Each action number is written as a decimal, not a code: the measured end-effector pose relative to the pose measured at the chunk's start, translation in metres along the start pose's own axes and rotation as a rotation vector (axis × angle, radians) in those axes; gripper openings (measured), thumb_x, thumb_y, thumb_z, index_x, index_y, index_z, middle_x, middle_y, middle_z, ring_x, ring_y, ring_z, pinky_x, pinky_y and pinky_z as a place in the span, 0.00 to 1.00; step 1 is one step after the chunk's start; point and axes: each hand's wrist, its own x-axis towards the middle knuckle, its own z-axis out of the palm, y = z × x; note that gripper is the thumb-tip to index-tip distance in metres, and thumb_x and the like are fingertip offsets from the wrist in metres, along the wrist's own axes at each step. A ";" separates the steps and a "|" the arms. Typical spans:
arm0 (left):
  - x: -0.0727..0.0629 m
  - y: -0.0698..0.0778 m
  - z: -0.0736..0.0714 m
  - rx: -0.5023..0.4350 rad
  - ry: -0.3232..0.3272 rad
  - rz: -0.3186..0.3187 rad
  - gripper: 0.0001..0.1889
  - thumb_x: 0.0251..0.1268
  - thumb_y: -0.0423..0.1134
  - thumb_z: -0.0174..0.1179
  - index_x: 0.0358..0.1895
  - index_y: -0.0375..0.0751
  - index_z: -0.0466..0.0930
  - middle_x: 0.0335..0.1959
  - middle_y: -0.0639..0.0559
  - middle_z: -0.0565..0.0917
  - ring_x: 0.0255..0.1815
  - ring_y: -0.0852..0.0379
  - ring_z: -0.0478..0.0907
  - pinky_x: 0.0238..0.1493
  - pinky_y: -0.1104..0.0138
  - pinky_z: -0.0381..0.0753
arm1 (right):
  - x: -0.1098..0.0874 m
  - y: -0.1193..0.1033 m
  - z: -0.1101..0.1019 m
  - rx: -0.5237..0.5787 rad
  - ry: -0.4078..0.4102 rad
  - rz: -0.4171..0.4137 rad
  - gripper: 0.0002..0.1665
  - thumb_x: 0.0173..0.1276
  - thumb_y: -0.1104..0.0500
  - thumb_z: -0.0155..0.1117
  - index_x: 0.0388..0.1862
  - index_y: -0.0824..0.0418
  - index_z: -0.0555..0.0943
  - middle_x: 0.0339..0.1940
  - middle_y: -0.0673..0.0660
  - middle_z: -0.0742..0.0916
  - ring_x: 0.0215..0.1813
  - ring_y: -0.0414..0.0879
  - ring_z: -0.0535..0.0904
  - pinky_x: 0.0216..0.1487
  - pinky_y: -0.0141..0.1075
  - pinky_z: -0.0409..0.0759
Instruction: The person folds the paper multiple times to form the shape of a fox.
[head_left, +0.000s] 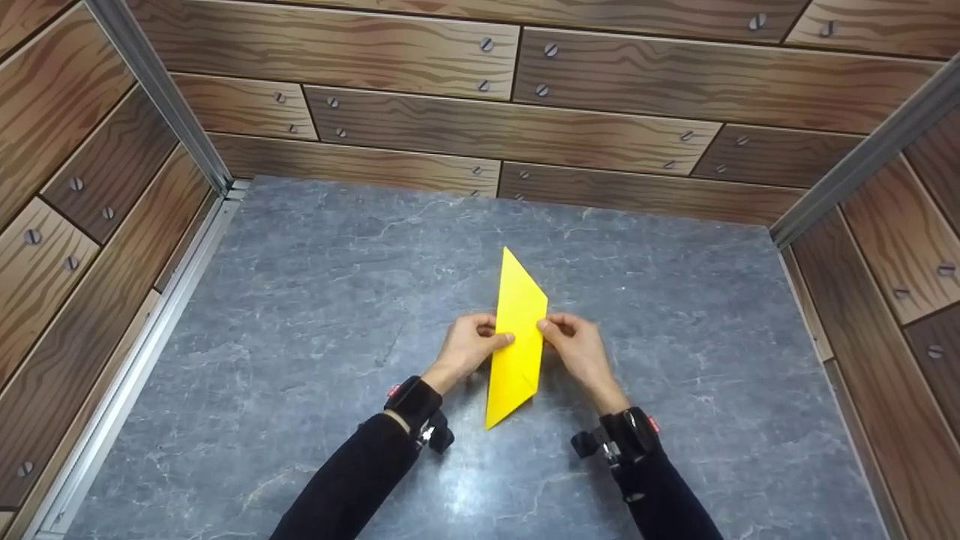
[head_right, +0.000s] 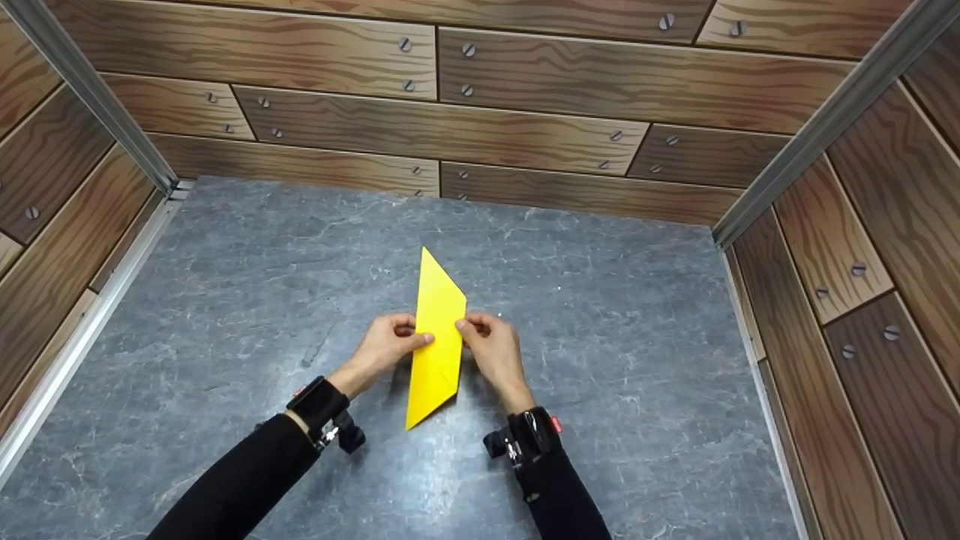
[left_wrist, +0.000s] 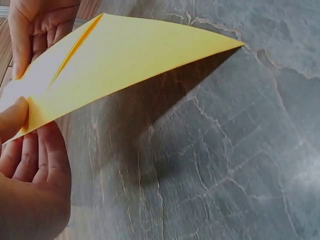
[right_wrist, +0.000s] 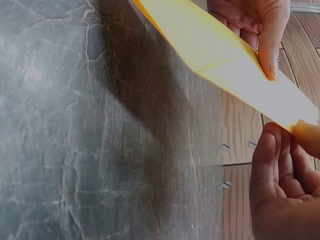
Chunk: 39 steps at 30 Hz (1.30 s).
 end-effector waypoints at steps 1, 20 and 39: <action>0.000 0.000 0.000 -0.002 -0.003 0.006 0.10 0.65 0.34 0.71 0.46 0.34 0.88 0.36 0.48 0.89 0.36 0.57 0.85 0.42 0.65 0.86 | 0.000 -0.001 0.000 0.010 0.009 0.006 0.18 0.76 0.56 0.66 0.55 0.70 0.85 0.45 0.62 0.89 0.42 0.49 0.86 0.53 0.52 0.85; -0.008 0.007 0.002 -0.026 -0.071 0.060 0.13 0.69 0.38 0.68 0.49 0.33 0.89 0.40 0.47 0.90 0.39 0.58 0.83 0.47 0.66 0.83 | 0.002 -0.019 -0.001 0.038 0.134 -0.087 0.19 0.75 0.52 0.68 0.49 0.68 0.87 0.39 0.61 0.89 0.39 0.49 0.85 0.52 0.55 0.84; -0.006 0.012 0.001 -0.032 -0.014 0.082 0.12 0.69 0.37 0.69 0.48 0.32 0.89 0.39 0.45 0.91 0.36 0.60 0.82 0.44 0.67 0.84 | -0.003 -0.010 -0.003 0.058 0.086 -0.052 0.20 0.73 0.50 0.70 0.50 0.66 0.88 0.41 0.60 0.90 0.39 0.49 0.87 0.50 0.50 0.86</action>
